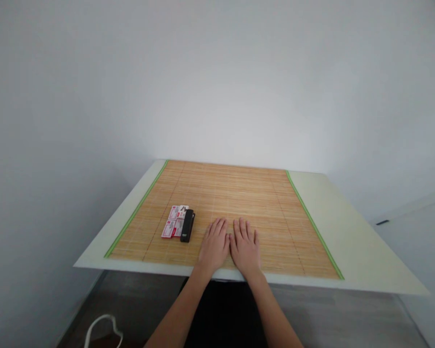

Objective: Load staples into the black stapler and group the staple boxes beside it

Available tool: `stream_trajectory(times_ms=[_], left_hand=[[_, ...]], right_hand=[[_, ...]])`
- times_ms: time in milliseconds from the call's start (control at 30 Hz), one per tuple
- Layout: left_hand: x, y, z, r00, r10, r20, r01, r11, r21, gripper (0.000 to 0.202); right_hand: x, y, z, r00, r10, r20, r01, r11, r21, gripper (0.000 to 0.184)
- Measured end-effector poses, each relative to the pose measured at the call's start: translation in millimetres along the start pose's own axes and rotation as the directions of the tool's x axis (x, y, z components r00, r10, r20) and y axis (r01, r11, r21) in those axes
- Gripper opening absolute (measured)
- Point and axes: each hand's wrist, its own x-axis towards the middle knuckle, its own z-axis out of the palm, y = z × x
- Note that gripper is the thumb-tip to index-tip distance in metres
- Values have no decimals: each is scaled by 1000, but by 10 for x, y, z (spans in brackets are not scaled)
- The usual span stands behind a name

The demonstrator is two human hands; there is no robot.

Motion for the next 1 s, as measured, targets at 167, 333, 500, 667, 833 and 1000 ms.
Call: stream_trajectory(times_ms=[167, 333, 500, 667, 833, 1000], left_hand=[[-29, -15, 62, 1000, -4, -7, 3, 1000, -19, 49], [-25, 34, 15, 1000, -20, 23, 18, 998, 55, 48], [-55, 142, -55, 997, -57, 56, 42, 973, 229, 50], [-68, 189, -74, 994, -77, 73, 54, 960, 274, 51], [-62, 189, -78, 994, -84, 64, 63, 959, 275, 50], [-61, 186, -85, 994, -80, 70, 59, 964, 261, 50]], right_hand=[[-32, -30, -11, 999, 41, 11, -41, 999, 1, 59], [-57, -39, 17, 998, 65, 26, -66, 998, 19, 59], [-66, -28, 12, 998, 58, 13, -58, 998, 30, 58], [-75, -24, 20, 999, 39, -8, -39, 999, 18, 58], [-79, -23, 18, 999, 40, 0, -40, 999, 25, 58], [-78, -17, 10, 999, 36, 0, -36, 999, 9, 58]])
